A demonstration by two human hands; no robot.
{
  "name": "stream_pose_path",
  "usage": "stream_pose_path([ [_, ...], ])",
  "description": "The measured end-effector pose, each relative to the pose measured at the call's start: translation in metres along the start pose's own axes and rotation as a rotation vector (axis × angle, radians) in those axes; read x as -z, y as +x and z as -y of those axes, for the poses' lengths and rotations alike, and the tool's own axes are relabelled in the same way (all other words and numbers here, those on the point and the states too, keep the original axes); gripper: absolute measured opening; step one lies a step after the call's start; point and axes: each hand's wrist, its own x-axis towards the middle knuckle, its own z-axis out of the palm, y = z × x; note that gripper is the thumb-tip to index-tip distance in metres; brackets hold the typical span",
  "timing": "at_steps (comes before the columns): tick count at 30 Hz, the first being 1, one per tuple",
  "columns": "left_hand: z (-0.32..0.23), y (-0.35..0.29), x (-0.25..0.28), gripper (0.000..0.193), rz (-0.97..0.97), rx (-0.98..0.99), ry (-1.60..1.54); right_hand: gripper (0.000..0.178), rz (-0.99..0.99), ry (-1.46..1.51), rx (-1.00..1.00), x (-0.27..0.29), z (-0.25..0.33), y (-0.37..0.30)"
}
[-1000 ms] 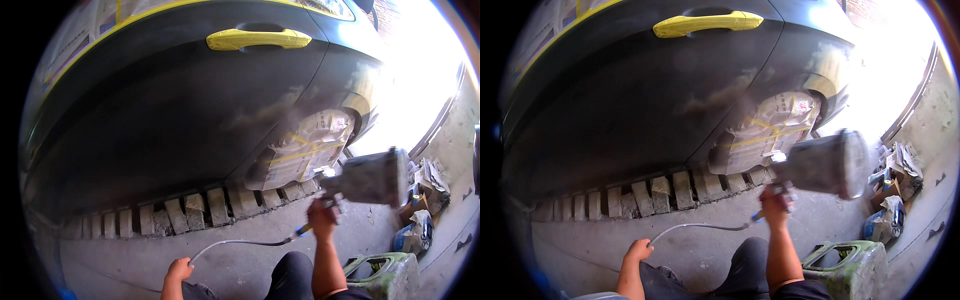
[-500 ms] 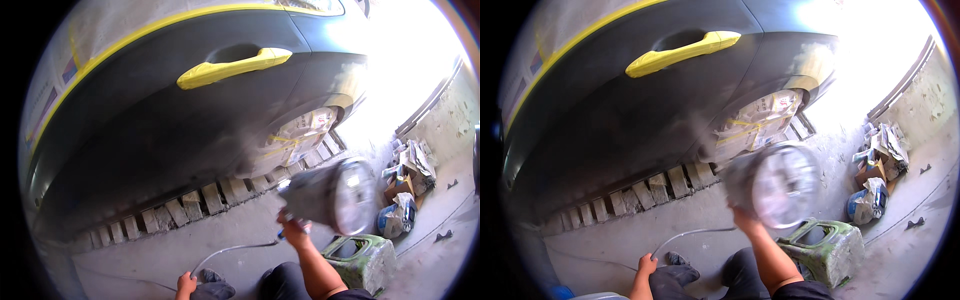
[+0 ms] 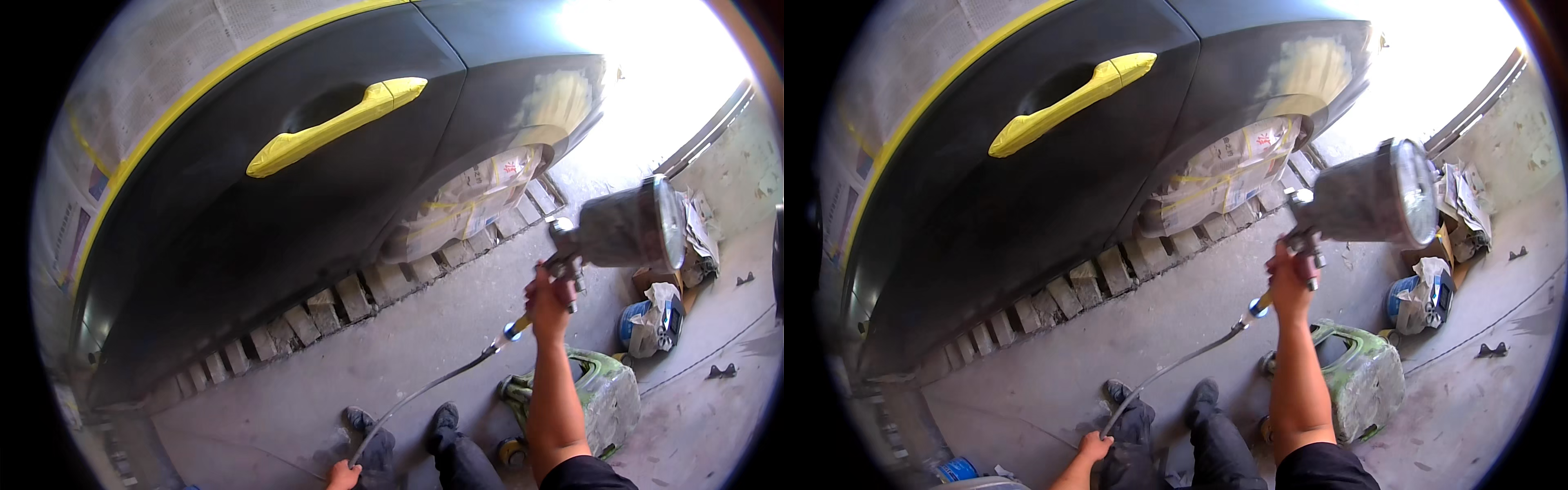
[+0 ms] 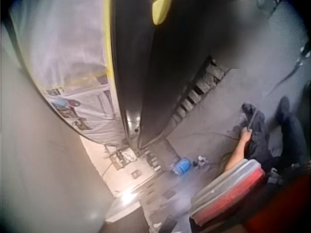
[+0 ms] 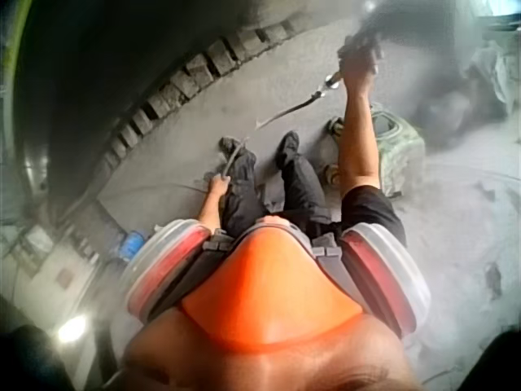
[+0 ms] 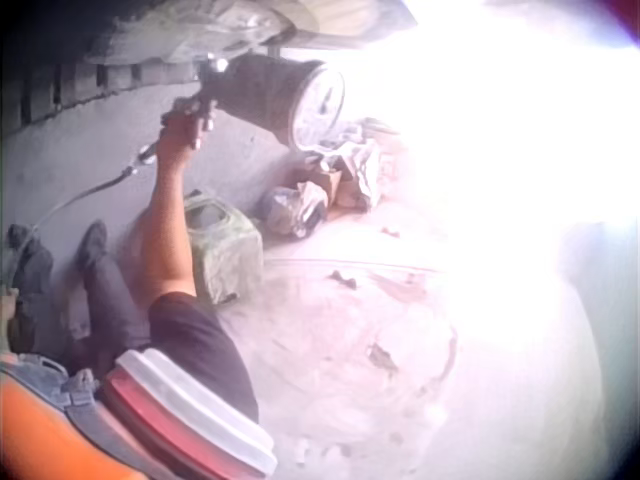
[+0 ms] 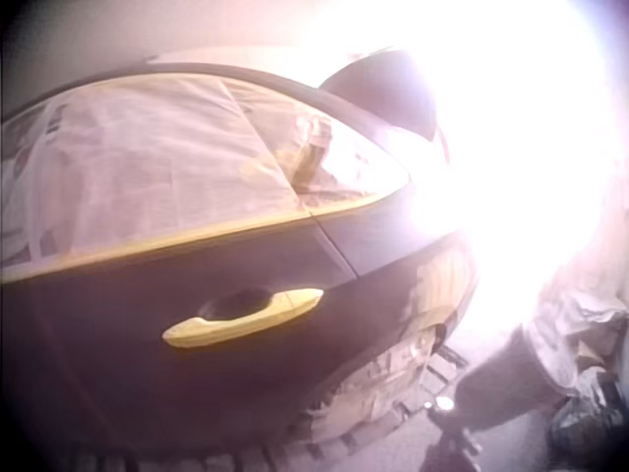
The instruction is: The person paints a car using a spray gun.
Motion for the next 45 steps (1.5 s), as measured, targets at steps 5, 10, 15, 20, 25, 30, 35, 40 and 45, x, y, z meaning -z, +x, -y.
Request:
stream_pose_path([
  [5, 0.0, -0.031, -0.034, 0.058, -0.072, -0.041, -0.044, 0.016, -0.017, 0.118, 0.037, 0.005, -0.001, 0.012],
  [10, 0.024, -0.068, -0.05, 0.053, 0.032, 0.107, -0.014, 0.008, 0.189, -0.397, 0.637, -0.032, -0.021, -0.06],
  [15, 0.062, -0.071, -0.07, 0.044, 0.126, 0.112, 0.056, 0.009, 0.919, -0.245, 0.542, -0.055, -0.076, -0.17],
  [20, 0.107, -0.039, -0.102, 0.043, 0.1, 0.059, 0.011, 0.017, 0.828, -0.151, 0.464, -0.076, -0.077, -0.195],
  [25, 0.093, -0.034, -0.063, 0.044, 0.062, -0.039, -0.136, 0.025, 0.207, -0.044, 0.456, -0.073, -0.086, -0.166],
  [30, 0.151, -0.045, -0.042, 0.045, 0.03, -0.051, -0.206, 0.024, 0.119, 0.1, 0.105, -0.135, -0.078, -0.214],
  [35, 0.223, -0.062, -0.034, 0.04, 0.07, 0.06, -0.194, 0.021, 0.351, -0.109, 0.476, -0.206, -0.131, -0.336],
  [40, 0.315, -0.075, -0.067, 0.036, 0.061, 0.138, -0.296, 0.039, 0.835, -0.144, 0.45, -0.281, -0.148, -0.485],
  [45, 0.377, -0.068, -0.098, 0.038, 0.08, 0.229, -0.358, 0.057, 1.232, -0.061, 0.428, -0.343, -0.13, -0.583],
])
